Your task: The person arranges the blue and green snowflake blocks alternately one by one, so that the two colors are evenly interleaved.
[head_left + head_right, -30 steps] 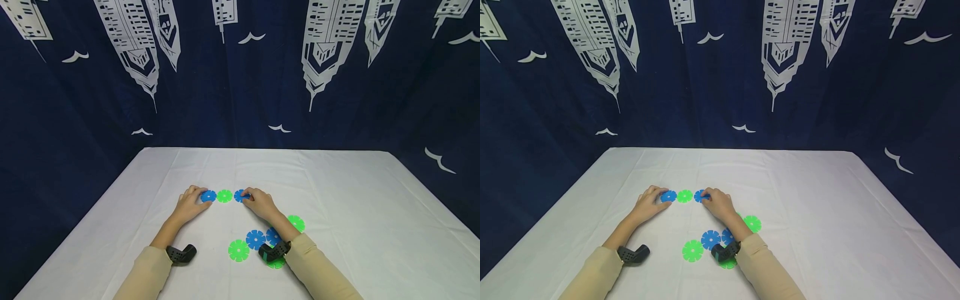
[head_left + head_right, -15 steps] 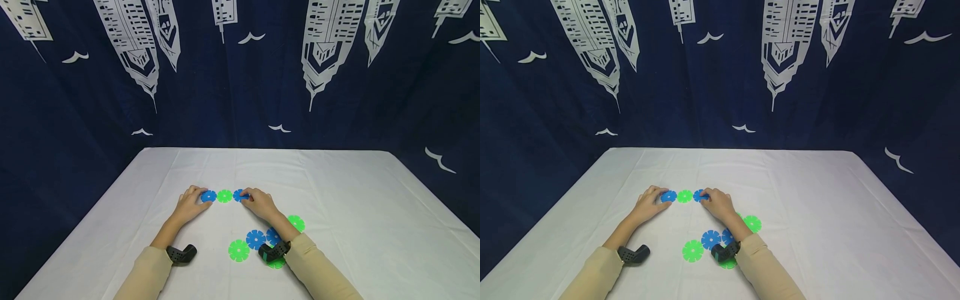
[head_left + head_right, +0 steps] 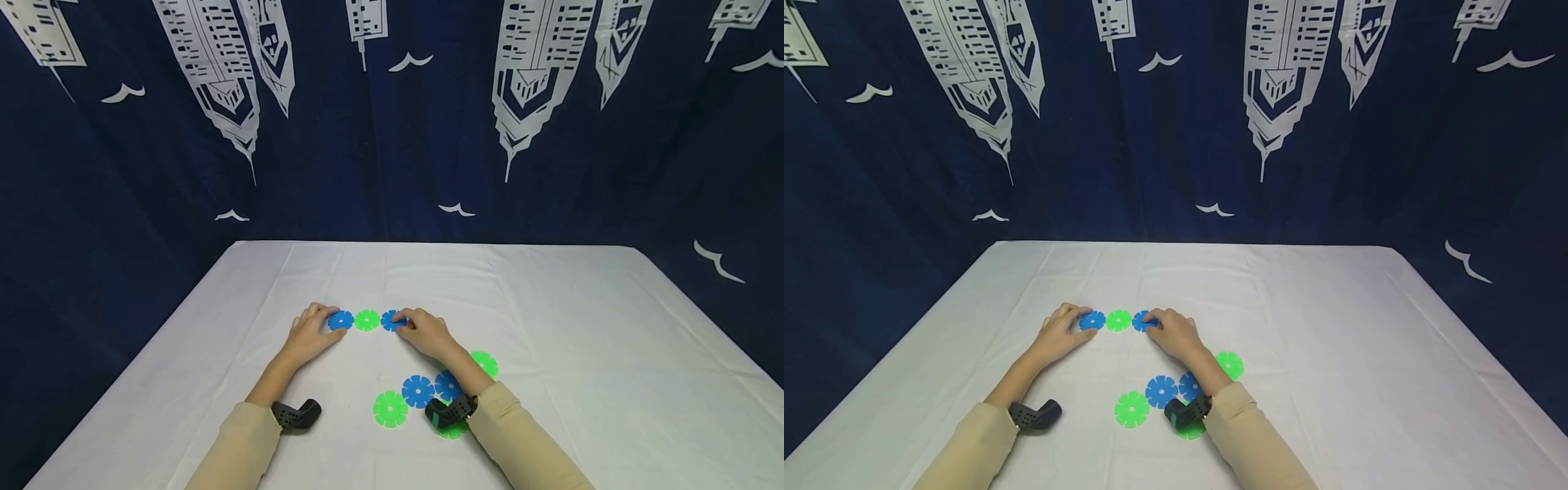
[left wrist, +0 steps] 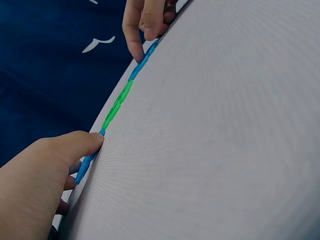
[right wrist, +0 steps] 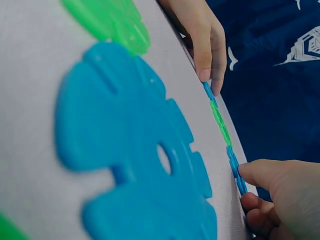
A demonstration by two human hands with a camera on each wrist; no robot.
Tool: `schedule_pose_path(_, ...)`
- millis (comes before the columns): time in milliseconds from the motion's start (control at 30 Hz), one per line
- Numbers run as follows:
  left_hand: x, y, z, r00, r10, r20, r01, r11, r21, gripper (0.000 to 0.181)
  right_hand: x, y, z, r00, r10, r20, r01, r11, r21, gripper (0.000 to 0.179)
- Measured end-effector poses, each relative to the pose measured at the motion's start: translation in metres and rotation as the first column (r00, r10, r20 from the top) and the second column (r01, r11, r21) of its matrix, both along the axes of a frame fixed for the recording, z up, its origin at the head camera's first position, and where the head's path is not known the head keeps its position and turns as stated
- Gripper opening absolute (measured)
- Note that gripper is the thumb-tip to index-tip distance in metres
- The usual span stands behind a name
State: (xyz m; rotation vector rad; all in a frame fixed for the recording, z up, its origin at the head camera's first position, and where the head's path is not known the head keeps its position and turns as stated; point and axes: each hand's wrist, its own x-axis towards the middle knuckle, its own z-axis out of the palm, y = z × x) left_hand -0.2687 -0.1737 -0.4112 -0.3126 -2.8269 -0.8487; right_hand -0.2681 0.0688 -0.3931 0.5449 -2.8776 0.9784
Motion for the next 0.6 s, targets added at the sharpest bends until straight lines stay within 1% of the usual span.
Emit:
schedule_pose_path(267, 0.001, 0.000, 0.001, 1.000, -0.006, 0.004, 0.006, 1.000, -0.003, 0.055, 0.001, -0.001, 0.002, 1.000, -0.003, 0.015, 0.003, 1.000, 0.004, 0.024)
schedule_pose_path(400, 0.000, -0.001, 0.000, 1.000, 0.004, 0.002, -0.004, 1.000, -0.004, 0.054, 0.002, 0.000, 0.004, 1.000, 0.016, 0.025, -0.016, 1.000, 0.009, 0.024)
schedule_pose_path(600, 0.000, 0.000, -0.001, 1.000, 0.007, 0.008, -0.007, 1.000, -0.008, 0.055, 0.009, 0.005, 0.010, 0.998, 0.040, 0.054, -0.041, 0.999, 0.011, 0.025)
